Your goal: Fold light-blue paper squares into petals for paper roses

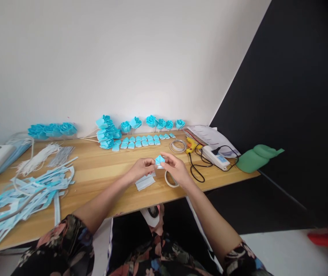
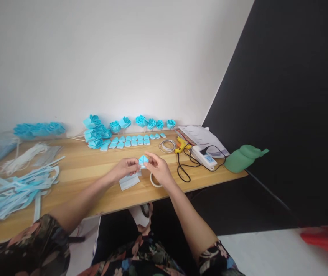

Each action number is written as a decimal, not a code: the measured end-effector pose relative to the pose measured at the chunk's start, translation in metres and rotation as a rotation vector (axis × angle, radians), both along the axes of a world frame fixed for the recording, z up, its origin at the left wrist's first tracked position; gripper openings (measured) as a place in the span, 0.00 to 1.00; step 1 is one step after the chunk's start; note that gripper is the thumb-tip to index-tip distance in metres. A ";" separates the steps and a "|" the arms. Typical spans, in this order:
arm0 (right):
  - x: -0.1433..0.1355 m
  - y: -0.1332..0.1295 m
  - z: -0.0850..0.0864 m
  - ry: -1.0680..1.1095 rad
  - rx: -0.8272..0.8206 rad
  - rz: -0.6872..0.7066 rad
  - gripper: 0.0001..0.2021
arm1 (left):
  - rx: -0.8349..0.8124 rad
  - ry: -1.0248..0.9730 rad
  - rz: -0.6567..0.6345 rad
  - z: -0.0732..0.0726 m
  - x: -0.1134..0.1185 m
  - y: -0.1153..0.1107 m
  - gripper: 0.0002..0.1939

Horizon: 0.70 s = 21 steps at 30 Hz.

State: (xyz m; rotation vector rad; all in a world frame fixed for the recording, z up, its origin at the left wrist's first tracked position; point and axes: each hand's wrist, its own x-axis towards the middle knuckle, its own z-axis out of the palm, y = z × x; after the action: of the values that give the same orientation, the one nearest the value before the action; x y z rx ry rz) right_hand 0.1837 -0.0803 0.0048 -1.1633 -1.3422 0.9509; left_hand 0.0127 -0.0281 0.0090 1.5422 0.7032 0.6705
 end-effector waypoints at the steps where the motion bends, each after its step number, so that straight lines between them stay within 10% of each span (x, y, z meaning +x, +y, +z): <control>1: -0.003 0.001 -0.003 -0.013 0.018 -0.010 0.22 | 0.005 -0.006 -0.005 0.000 0.000 0.000 0.16; 13: 0.066 0.013 -0.006 -0.385 -0.013 -0.285 0.16 | -0.052 -0.032 0.131 -0.004 -0.003 0.012 0.20; 21: 0.045 0.031 -0.018 -0.782 0.043 -0.239 0.05 | -0.057 0.005 0.183 -0.004 -0.005 0.014 0.20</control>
State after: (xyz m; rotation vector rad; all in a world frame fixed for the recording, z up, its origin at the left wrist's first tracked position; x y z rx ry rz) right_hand 0.2291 -0.0493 -0.0129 -1.7082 -1.7536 0.2789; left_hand 0.0081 -0.0143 0.0050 1.4383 0.8671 0.7762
